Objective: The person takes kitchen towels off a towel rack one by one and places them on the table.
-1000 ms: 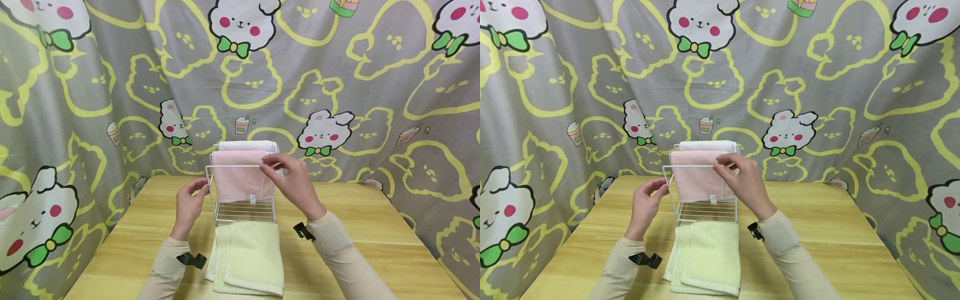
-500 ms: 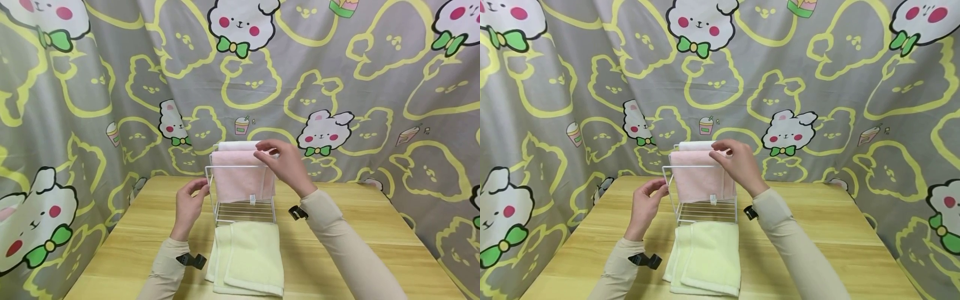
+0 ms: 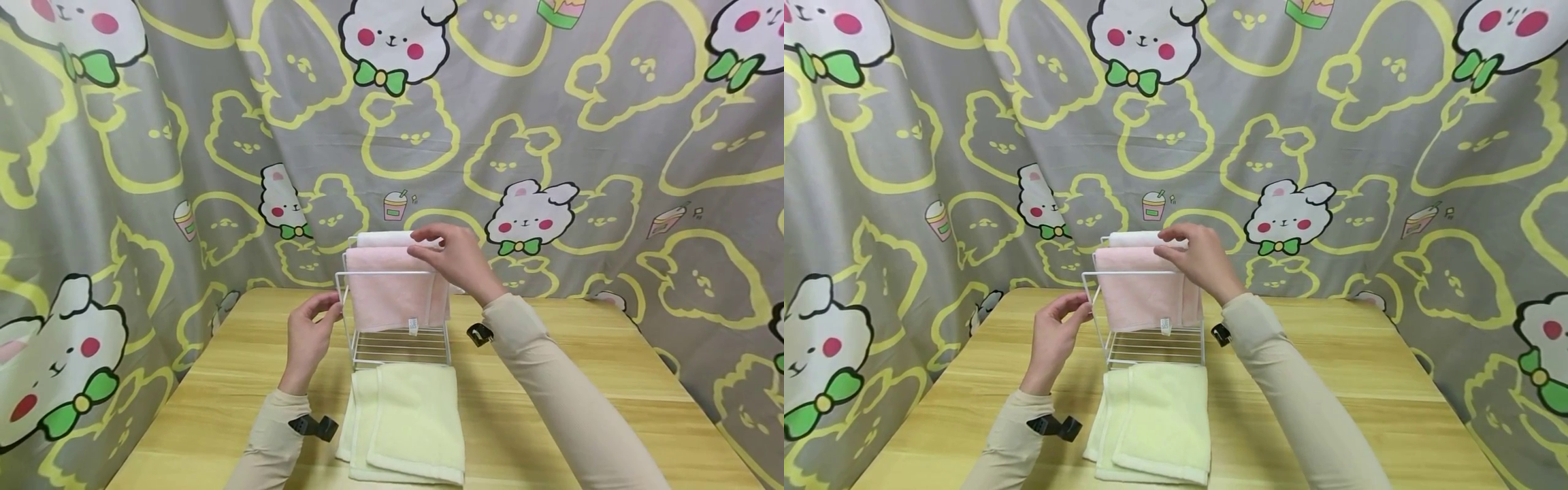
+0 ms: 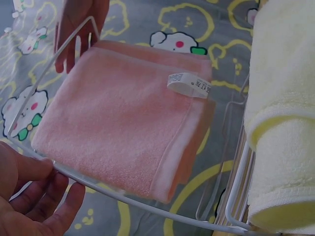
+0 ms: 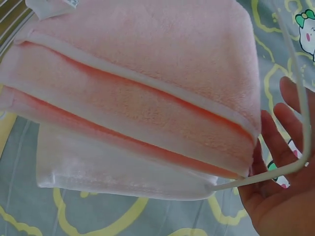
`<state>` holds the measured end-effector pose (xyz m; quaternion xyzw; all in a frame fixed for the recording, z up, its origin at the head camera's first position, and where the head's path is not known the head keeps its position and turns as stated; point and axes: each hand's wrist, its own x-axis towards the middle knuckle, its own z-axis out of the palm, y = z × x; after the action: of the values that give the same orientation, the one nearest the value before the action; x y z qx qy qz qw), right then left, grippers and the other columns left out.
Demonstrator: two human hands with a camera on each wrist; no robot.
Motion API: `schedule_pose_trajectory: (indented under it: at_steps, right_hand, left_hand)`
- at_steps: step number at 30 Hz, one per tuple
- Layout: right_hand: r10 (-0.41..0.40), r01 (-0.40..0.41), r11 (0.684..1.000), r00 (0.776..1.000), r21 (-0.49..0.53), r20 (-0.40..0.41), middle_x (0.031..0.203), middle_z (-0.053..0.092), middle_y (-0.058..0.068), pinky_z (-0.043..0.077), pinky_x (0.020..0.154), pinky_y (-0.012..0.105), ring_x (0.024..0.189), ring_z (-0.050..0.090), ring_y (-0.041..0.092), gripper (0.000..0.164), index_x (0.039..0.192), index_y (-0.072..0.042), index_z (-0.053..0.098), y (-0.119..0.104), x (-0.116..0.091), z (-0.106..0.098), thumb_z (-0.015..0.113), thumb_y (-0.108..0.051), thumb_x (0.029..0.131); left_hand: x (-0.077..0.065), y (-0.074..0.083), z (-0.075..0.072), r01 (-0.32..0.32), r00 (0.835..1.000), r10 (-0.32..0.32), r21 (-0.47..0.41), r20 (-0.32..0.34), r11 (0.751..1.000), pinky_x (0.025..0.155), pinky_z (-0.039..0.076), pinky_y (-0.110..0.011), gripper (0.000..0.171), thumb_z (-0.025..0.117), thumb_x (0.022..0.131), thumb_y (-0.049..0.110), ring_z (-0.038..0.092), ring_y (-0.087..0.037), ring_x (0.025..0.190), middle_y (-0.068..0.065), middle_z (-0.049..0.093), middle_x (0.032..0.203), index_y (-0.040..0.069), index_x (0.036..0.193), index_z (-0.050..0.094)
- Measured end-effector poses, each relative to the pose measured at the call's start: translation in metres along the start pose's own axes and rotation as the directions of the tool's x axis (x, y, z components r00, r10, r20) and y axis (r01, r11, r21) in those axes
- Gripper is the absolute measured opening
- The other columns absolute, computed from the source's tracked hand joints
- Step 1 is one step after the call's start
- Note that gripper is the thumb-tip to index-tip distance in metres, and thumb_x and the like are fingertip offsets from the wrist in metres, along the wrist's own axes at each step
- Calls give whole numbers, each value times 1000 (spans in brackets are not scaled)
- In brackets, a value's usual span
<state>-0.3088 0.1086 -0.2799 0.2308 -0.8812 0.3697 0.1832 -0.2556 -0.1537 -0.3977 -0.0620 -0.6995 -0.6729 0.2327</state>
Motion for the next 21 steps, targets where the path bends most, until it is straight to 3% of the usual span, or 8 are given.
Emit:
schedule_pose_trajectory:
  at_steps: [13, 21]
  right_hand:
    - [65, -69, 997, 989, 30, 136, 117, 75, 4, 62, 95, 40, 109, 71, 25, 34, 117, -13, 76, 1, 11, 3, 79, -34, 91]
    - [58, -49, 998, 972, -45, 229, 118, 75, 4, 59, 100, 38, 110, 70, 20, 37, 120, -12, 75, -2, 17, 6, 80, -34, 91]
  left_hand:
    - [0, -1, 0, -11, 1000, 11, 34, -5, 999, 77, 65, -22, 18, 70, 92, -8, 66, -6, 83, -26, 70, 101, -15, 109, 69]
    - [0, 0, 0, -9, 1000, 9, 10, -9, 1000, 77, 65, -23, 16, 70, 92, -9, 66, -7, 84, -28, 70, 102, -12, 107, 71]
